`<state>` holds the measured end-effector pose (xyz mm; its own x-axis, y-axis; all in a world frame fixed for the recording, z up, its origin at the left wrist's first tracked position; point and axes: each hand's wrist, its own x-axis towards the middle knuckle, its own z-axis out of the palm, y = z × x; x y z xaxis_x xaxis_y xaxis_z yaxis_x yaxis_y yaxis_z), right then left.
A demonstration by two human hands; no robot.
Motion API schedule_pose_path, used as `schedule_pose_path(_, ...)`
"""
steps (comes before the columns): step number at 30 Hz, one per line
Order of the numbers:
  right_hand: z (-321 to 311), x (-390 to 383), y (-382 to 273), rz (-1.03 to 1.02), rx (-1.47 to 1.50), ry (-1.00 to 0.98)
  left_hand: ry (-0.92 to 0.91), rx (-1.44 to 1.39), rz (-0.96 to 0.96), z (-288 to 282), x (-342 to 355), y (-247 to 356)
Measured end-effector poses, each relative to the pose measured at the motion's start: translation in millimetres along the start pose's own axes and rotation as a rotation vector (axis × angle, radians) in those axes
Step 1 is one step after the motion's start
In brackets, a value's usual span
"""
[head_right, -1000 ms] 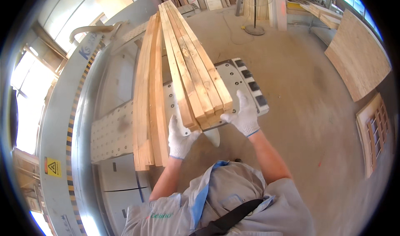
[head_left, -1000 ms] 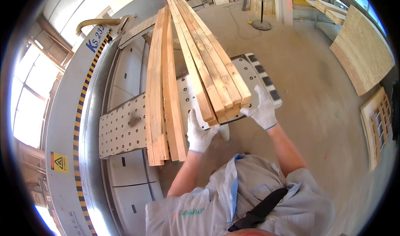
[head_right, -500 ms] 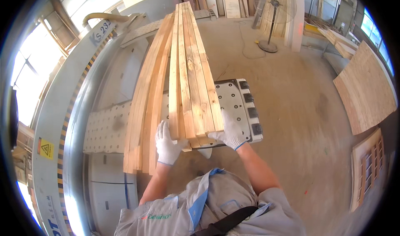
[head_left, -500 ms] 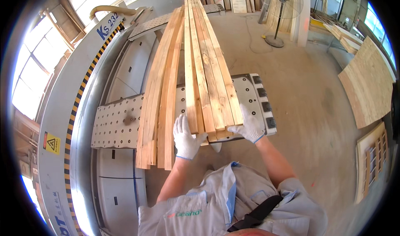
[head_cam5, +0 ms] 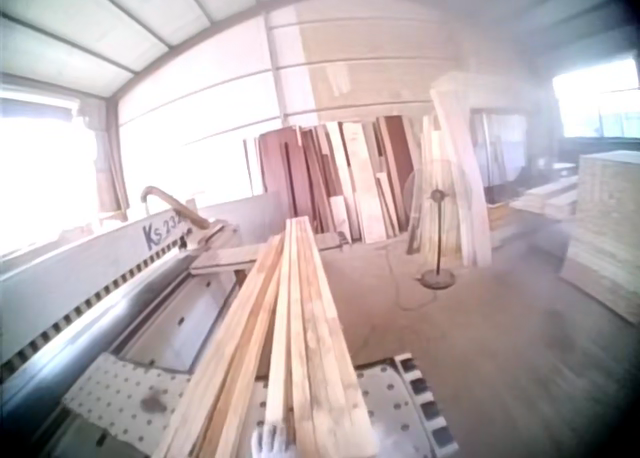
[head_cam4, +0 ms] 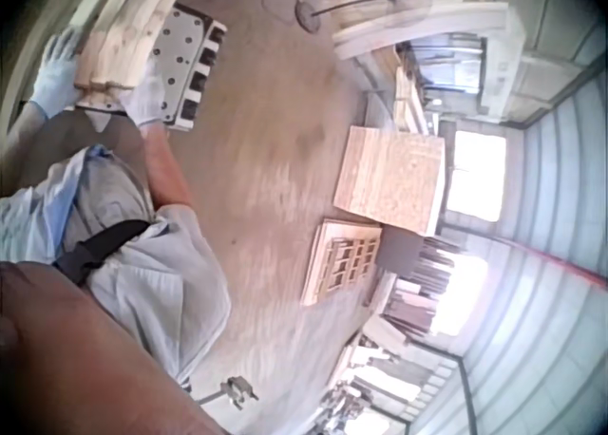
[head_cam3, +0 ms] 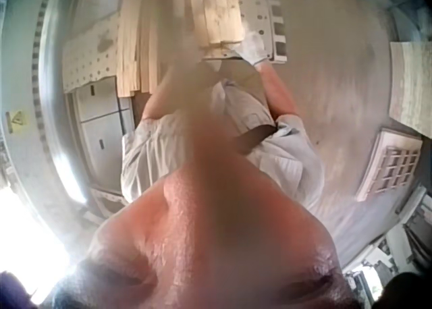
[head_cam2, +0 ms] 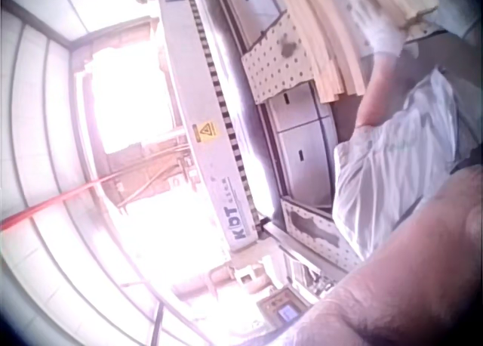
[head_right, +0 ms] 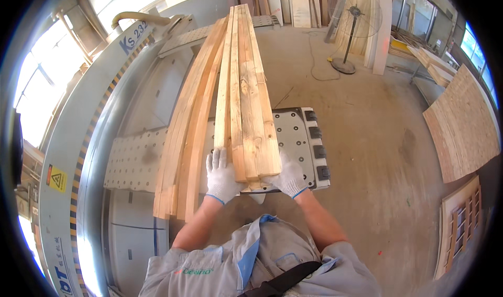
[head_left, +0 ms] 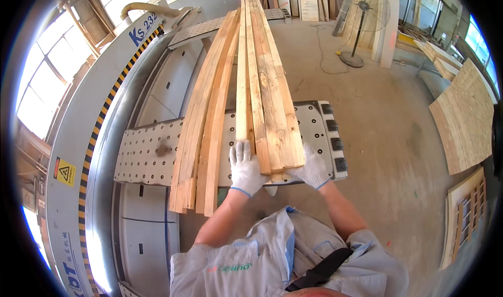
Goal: The person unbundles a stack of wooden boards, handles them one at a time to arrange them on a machine table, and سپس feeds a single board into an automated edge-banding or processing machine by pressing buttons on a control panel and guiding the wood into the intake.
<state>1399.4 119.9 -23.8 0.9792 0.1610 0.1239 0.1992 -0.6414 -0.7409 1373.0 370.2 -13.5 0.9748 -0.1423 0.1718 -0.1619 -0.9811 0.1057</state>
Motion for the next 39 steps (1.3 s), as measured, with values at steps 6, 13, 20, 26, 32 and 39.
schedule_pose_path(6, -22.8, 2.2, -2.8, -0.165, 0.157, 0.045, 0.065, -0.22, 0.057, -15.5, 3.9, 3.3)
schedule_pose_path(13, -133.5, 46.6, -134.2, -0.419, 0.373, 0.339, 0.491, -0.635, 0.109, -168.7, 54.6, 17.7)
schedule_pose_path(20, -161.2, 90.3, -165.4, -0.658, 0.288, 0.546, 0.717, -0.795, 0.216, -237.6, 90.6, 40.7)
schedule_pose_path(26, -165.2, 81.9, -172.1, -0.52, 0.445, 0.466, 0.741, -0.759, 0.222, -236.1, 88.7, 44.9)
schedule_pose_path(32, -171.9, 73.4, -183.4, -0.455, 0.552, 0.378, 0.692, -0.651, 0.183, -240.9, 87.8, 42.6)
schedule_pose_path(39, -170.6, 73.5, -172.8, -0.423, 0.351, 0.426, 0.706, -0.769, 0.185, -230.7, 86.2, 44.6)
